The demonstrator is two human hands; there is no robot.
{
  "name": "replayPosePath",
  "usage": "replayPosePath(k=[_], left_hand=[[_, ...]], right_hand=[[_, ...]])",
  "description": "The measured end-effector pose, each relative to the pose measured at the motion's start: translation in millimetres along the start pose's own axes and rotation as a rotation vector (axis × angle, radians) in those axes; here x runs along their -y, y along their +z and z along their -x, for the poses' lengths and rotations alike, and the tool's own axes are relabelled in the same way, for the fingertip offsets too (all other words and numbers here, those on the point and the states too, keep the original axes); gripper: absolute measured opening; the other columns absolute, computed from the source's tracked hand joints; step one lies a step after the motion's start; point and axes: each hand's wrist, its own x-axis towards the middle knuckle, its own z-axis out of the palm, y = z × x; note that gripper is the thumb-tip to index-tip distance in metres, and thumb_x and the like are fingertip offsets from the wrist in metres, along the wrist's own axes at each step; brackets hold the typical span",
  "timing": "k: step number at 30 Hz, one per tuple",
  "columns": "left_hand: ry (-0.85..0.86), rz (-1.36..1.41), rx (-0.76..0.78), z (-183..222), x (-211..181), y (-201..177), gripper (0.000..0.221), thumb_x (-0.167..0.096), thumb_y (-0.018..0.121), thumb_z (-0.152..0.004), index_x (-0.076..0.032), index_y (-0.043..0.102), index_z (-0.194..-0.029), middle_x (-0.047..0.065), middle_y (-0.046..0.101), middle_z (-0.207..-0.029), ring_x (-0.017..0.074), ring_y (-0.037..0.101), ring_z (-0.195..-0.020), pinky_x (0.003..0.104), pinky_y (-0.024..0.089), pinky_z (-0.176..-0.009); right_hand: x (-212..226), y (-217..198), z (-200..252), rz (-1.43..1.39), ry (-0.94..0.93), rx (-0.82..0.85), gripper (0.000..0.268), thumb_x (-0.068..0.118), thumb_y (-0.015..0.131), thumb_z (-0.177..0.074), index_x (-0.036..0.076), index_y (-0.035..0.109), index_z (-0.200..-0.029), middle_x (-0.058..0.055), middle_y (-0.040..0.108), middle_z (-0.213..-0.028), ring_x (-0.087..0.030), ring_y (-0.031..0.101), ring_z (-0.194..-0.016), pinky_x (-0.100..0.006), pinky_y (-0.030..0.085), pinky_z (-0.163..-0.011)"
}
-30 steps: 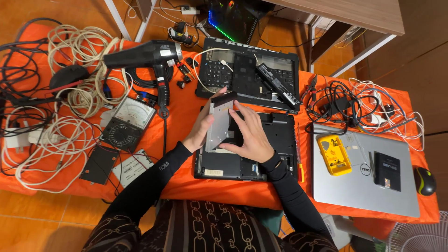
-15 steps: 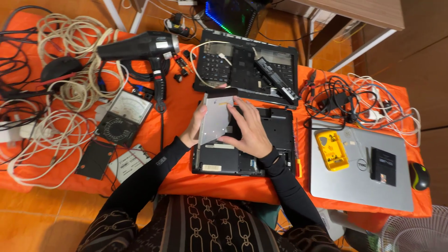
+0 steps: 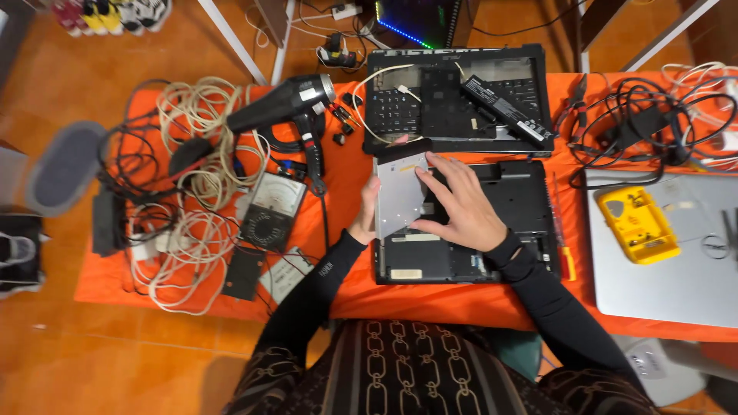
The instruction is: Disassembling a laptop to inspect and repair the optical disc drive.
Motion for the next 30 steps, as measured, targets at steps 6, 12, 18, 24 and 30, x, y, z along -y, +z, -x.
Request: replayPosePath(k=[6,12,18,24,30], left_hand=[[0.043,0.044,0.014,-4,-15,12,0.102,-0.075,0.058,-0.092,-0.004,0.032,-0.16,0.015,0.046,-0.159,0.0273,0.049,-0.145,0.038,0.041,-0.12],[0.207,-0.313,-0.052,-6,-37,40,0.118,-0.069,0.076,-0.085,-0.007,0.014,-0.164,0.019,0.037,-0.163,0.0308,0.044,-0.149,0.047,0.039,-0.126],[0.215,-0.488,-0.041,-2,-30,41,0.121,-0.055,0.088,-0.08,-0.009,0.017,-0.166,0.017,0.038,-0.156,0.0316,0.039,-0.151,0.048,0.037,-0.127],[0.232,-0.562,0.016,0,-23,34,0.126,-0.054,0.091,-0.078,-0.01,0.013,-0.166,0.016,0.036,-0.161,0.0313,0.037,-0.156,0.048,0.036,-0.131],[0.175,-0.657,0.048,-5,-32,39,0.143,-0.073,0.083,-0.075,-0.01,-0.005,-0.168,0.019,0.036,-0.163,0.0342,0.035,-0.157,0.05,0.03,-0.132]], right_hand=[[1,1,0,0.032,0.066,0.0,0.093,0.05,0.082,-0.079,0.009,0.044,-0.152,-0.028,0.035,-0.157,-0.045,0.041,-0.141,-0.056,0.032,-0.115],[-5,2,6,-0.142,0.126,0.142,0.106,0.056,0.079,-0.081,0.006,0.031,-0.161,-0.022,0.032,-0.166,-0.036,0.043,-0.144,-0.052,0.031,-0.121],[-15,7,16,-0.522,0.18,0.265,0.129,0.059,0.08,-0.075,0.0,0.008,-0.164,-0.027,0.014,-0.171,-0.042,0.019,-0.158,-0.051,0.023,-0.126],[-6,2,12,-0.55,0.168,0.216,0.119,0.041,0.086,-0.081,0.0,0.013,-0.164,-0.026,0.02,-0.17,-0.043,0.023,-0.159,-0.049,0.027,-0.127],[-6,1,10,-0.44,0.134,0.137,0.116,0.037,0.087,-0.078,0.001,0.017,-0.162,-0.026,0.025,-0.166,-0.044,0.028,-0.156,-0.048,0.029,-0.126]])
